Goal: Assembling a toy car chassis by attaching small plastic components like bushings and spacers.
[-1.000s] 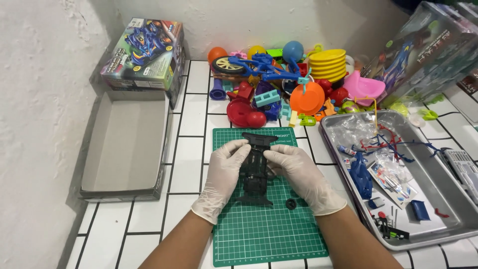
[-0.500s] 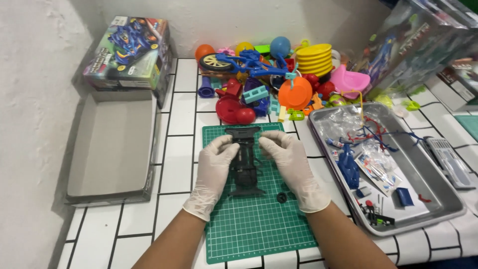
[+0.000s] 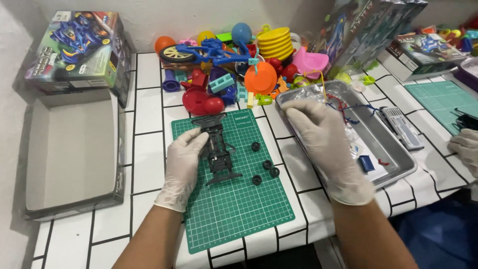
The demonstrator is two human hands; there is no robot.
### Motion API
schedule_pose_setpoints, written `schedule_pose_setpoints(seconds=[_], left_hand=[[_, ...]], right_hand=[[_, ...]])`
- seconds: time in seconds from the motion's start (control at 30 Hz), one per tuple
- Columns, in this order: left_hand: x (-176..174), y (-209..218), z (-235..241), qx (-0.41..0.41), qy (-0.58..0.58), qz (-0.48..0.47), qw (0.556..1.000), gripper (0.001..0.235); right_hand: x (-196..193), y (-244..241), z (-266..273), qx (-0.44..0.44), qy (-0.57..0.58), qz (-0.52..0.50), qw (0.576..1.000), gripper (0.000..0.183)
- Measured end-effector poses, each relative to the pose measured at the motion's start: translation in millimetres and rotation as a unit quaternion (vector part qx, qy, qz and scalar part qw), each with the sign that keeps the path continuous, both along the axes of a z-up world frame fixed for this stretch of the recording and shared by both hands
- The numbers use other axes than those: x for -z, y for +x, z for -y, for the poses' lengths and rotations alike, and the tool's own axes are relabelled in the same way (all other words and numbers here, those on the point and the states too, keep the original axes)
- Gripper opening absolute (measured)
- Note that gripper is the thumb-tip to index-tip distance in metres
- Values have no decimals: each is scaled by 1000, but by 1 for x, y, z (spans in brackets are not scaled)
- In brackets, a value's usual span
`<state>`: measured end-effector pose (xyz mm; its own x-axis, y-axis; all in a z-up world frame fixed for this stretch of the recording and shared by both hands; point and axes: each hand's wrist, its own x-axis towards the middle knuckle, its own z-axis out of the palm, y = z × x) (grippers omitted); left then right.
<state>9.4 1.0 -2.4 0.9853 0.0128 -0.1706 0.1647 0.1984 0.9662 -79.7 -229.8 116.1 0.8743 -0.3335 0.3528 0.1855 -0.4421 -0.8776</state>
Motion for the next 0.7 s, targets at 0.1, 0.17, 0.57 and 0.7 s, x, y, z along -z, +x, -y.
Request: schedule_pose_setpoints(seconds=[0.1, 0.17, 0.57, 0.7], left_hand=[[-5, -1, 4, 16, -66, -48, 997, 40], [-2, 0, 4, 32, -66, -53, 996, 40], [1, -8, 10, 114, -59, -59, 990, 18], [9, -6, 12, 126, -93, -66, 985, 17]], right_hand=[[-41, -38, 30, 19, -158, -211, 964, 26], [-37, -50, 55, 57, -156, -295, 941, 22], [36, -58, 134, 42, -300, -584, 753, 6], [47, -57, 139, 23, -326, -589, 739, 3]])
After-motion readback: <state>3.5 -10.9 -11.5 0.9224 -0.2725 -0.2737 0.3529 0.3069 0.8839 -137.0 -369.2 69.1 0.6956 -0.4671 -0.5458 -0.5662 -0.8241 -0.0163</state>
